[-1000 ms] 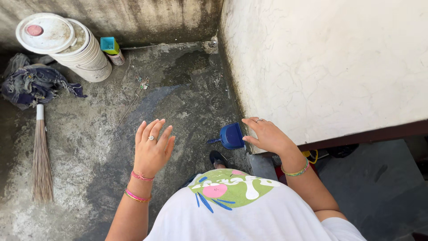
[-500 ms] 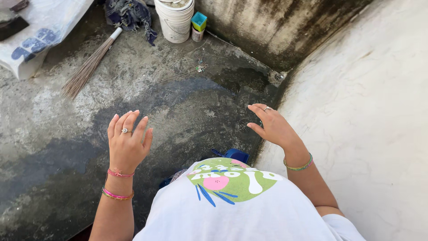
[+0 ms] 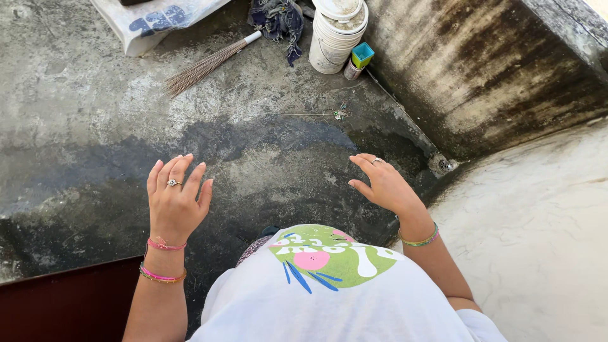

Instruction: The person descends a staircase, enters a bedroom, and adjusts a curtain and a door latch. They then operate a wall switch, open and close a window curtain, and flip another switch. Finally, they exit to a rooftop area and press a switch near a sink.

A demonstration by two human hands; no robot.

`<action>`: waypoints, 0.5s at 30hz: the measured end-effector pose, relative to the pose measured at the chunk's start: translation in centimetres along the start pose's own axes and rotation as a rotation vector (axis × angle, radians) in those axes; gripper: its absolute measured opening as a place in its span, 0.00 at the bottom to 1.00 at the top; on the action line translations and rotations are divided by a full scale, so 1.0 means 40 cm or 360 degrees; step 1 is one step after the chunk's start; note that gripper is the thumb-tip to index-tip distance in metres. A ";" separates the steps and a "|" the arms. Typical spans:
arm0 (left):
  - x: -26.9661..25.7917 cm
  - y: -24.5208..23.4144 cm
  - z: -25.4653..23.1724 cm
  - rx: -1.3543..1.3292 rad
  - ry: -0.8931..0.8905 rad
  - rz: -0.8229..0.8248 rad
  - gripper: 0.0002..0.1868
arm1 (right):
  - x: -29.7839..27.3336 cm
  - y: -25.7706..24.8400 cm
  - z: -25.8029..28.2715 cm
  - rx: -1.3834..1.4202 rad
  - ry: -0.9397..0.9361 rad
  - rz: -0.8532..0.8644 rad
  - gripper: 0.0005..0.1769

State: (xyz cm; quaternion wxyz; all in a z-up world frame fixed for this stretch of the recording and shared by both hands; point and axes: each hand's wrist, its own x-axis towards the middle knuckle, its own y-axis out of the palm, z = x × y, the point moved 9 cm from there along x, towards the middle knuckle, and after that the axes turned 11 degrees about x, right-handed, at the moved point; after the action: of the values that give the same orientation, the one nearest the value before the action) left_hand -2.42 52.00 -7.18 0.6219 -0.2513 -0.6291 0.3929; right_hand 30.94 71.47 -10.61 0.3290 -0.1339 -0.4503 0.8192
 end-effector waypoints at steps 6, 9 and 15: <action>-0.003 -0.005 0.084 0.0177 -0.0135 0.0024 0.13 | 0.145 0.060 0.023 0.0049 -0.0185 0.0122 0.30; -0.002 0.004 0.147 0.0242 -0.0219 0.0023 0.13 | 0.243 0.094 0.045 0.0044 -0.0241 0.0182 0.30; 0.042 0.053 0.373 0.0329 -0.0450 -0.0076 0.14 | 0.546 0.188 0.167 0.0067 -0.0577 0.0248 0.29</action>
State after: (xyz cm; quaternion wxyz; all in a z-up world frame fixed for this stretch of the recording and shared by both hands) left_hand -17.59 51.85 -6.67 0.5589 -0.1134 -0.6723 0.4720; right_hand 8.02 78.69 -11.41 0.1808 -0.0119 -0.4732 0.8621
